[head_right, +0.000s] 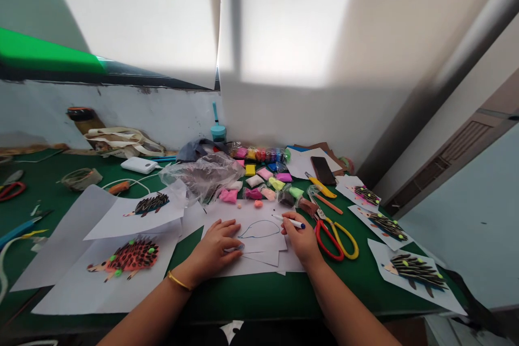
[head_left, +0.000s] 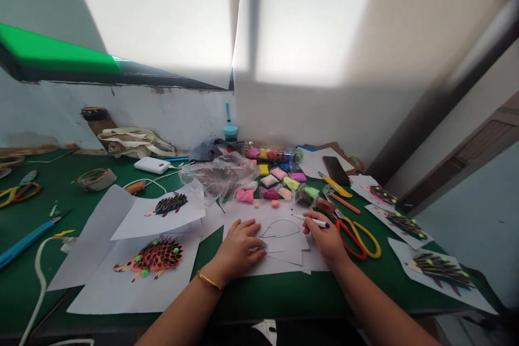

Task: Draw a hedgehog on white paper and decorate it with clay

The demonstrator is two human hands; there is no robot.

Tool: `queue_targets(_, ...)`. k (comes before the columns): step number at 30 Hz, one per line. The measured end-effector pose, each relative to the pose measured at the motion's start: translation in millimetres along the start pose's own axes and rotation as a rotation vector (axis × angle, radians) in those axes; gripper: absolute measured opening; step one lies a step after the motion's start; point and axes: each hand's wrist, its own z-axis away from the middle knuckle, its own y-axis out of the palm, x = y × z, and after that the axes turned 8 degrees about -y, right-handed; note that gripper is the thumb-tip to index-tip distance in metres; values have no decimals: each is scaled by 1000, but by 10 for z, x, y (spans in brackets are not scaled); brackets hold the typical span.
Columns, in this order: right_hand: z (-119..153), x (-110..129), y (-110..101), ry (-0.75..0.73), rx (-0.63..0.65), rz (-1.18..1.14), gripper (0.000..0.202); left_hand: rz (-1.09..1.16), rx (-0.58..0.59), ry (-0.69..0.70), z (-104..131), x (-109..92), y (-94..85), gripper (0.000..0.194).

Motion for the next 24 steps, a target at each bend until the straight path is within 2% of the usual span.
queue_targets(3,9,8,-33,-35,-5,75,32,0,4,0,0,3,4,16)
queue_targets(6,8,12,-96,-122,-39,249,22,1,6,-5,4,-3,0,15)
queue_targets(10,-12,6,-150,-156,-50,409,19,6,10,-4,3,-5,-1,15)
queue_targets(24,-37,13,-92,-147,9,443,16,-9,19,-10,-7,-1,-3,16)
